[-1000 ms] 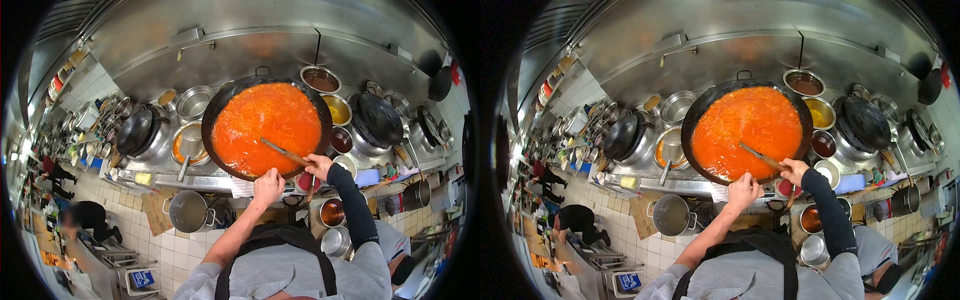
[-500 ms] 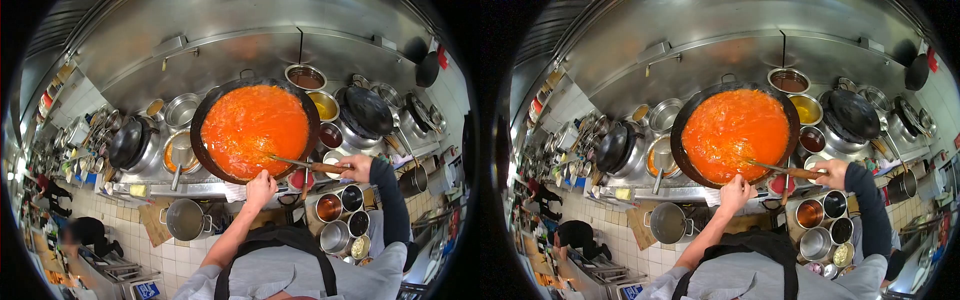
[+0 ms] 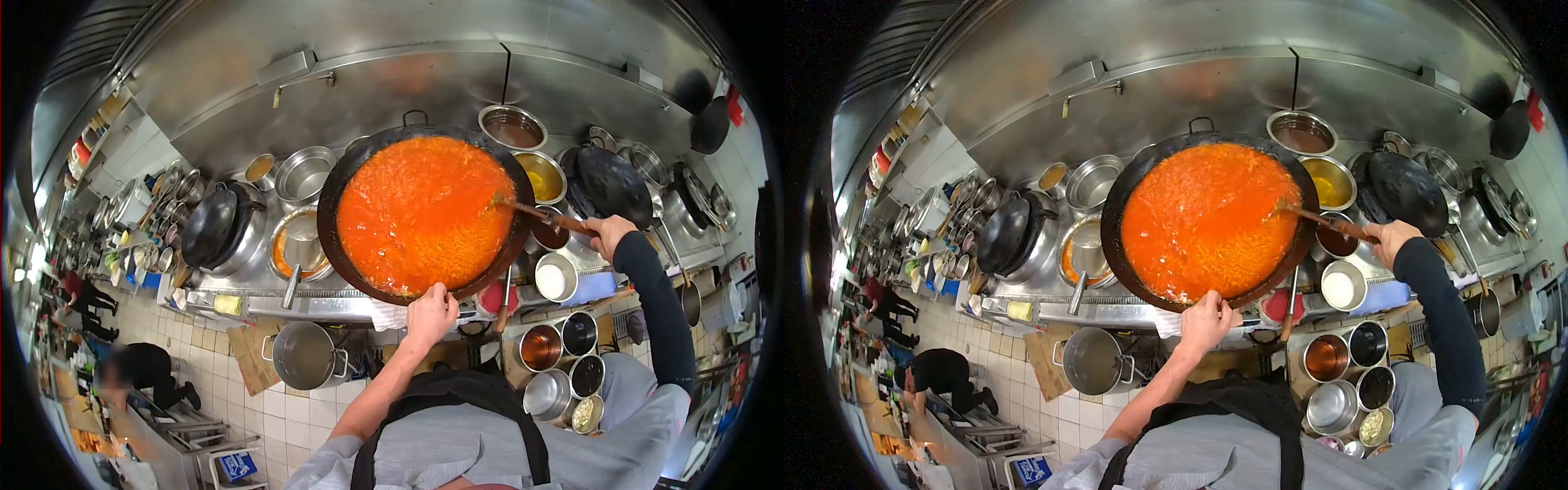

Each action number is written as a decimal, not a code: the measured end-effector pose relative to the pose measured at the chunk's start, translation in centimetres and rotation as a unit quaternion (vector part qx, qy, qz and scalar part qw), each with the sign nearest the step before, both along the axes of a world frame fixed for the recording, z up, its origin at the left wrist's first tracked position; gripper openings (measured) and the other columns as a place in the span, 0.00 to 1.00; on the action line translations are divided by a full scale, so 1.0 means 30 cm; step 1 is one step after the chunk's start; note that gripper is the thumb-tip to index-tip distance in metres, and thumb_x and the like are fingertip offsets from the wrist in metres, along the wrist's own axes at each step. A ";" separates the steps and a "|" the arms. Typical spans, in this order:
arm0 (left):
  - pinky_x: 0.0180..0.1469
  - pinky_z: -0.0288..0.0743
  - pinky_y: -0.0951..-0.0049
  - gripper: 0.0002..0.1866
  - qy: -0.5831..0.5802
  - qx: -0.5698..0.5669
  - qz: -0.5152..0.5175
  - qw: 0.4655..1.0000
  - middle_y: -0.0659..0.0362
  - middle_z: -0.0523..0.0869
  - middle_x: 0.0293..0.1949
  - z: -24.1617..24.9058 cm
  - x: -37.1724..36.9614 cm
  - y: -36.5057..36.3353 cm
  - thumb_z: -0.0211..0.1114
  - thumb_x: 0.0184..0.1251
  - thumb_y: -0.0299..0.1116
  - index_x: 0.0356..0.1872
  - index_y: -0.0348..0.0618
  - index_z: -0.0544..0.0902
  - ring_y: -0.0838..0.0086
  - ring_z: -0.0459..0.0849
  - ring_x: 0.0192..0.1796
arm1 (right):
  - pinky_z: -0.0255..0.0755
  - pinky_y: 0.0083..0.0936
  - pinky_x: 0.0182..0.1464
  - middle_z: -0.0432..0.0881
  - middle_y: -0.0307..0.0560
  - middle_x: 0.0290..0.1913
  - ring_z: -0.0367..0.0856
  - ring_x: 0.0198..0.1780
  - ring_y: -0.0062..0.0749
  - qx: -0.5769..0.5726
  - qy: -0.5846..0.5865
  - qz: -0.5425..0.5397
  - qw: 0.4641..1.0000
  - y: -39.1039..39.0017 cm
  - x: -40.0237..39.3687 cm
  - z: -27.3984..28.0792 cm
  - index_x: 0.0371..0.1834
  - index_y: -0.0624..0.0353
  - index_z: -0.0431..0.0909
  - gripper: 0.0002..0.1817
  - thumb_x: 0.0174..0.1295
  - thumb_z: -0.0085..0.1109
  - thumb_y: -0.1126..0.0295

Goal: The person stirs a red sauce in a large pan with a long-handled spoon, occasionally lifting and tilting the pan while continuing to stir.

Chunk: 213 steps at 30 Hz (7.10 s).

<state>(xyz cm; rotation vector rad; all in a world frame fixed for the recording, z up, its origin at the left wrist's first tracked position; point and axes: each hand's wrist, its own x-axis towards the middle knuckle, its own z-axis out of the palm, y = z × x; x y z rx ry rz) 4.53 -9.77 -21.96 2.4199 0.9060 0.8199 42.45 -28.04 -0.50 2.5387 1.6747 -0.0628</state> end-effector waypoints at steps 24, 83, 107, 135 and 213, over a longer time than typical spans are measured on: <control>0.31 0.88 0.49 0.09 -0.023 0.079 0.024 0.996 0.50 0.89 0.32 -0.016 0.015 0.002 0.70 0.73 0.34 0.40 0.44 0.79 0.49 0.92 0.29 | 0.86 0.55 0.58 0.93 0.65 0.51 0.92 0.52 0.67 0.142 0.113 0.168 0.969 0.606 0.160 -0.613 0.75 0.45 0.85 0.26 0.73 0.71 0.65; 0.32 0.88 0.49 0.08 -0.023 0.058 0.019 0.998 0.49 0.89 0.33 -0.009 0.007 -0.003 0.71 0.73 0.33 0.42 0.42 0.80 0.49 0.93 0.30 | 0.85 0.60 0.57 0.93 0.70 0.44 0.92 0.52 0.71 0.159 0.230 -0.042 0.959 0.588 -0.490 -0.677 0.73 0.45 0.83 0.23 0.76 0.69 0.64; 0.33 0.88 0.45 0.10 -0.038 0.047 0.010 0.998 0.45 0.89 0.32 -0.019 0.007 0.000 0.69 0.75 0.34 0.40 0.41 0.78 0.45 0.92 0.31 | 0.86 0.58 0.54 0.91 0.73 0.42 0.91 0.48 0.73 0.133 0.265 -0.007 0.955 0.217 -0.530 -0.517 0.69 0.59 0.83 0.22 0.72 0.70 0.69; 0.32 0.85 0.47 0.10 -0.046 0.038 0.011 0.998 0.48 0.89 0.31 -0.024 0.012 0.009 0.73 0.72 0.32 0.38 0.42 0.79 0.46 0.91 0.29 | 0.83 0.60 0.55 0.93 0.67 0.43 0.91 0.49 0.69 0.073 0.158 -0.014 0.985 0.130 -0.316 -0.326 0.68 0.52 0.85 0.21 0.72 0.71 0.68; 0.30 0.85 0.49 0.10 -0.047 0.089 0.022 0.995 0.50 0.88 0.31 -0.028 0.013 0.000 0.73 0.69 0.33 0.38 0.44 0.79 0.49 0.90 0.28 | 0.86 0.50 0.64 0.93 0.67 0.56 0.92 0.60 0.66 0.179 0.349 0.026 0.920 0.586 -0.451 -0.640 0.73 0.57 0.82 0.25 0.75 0.70 0.69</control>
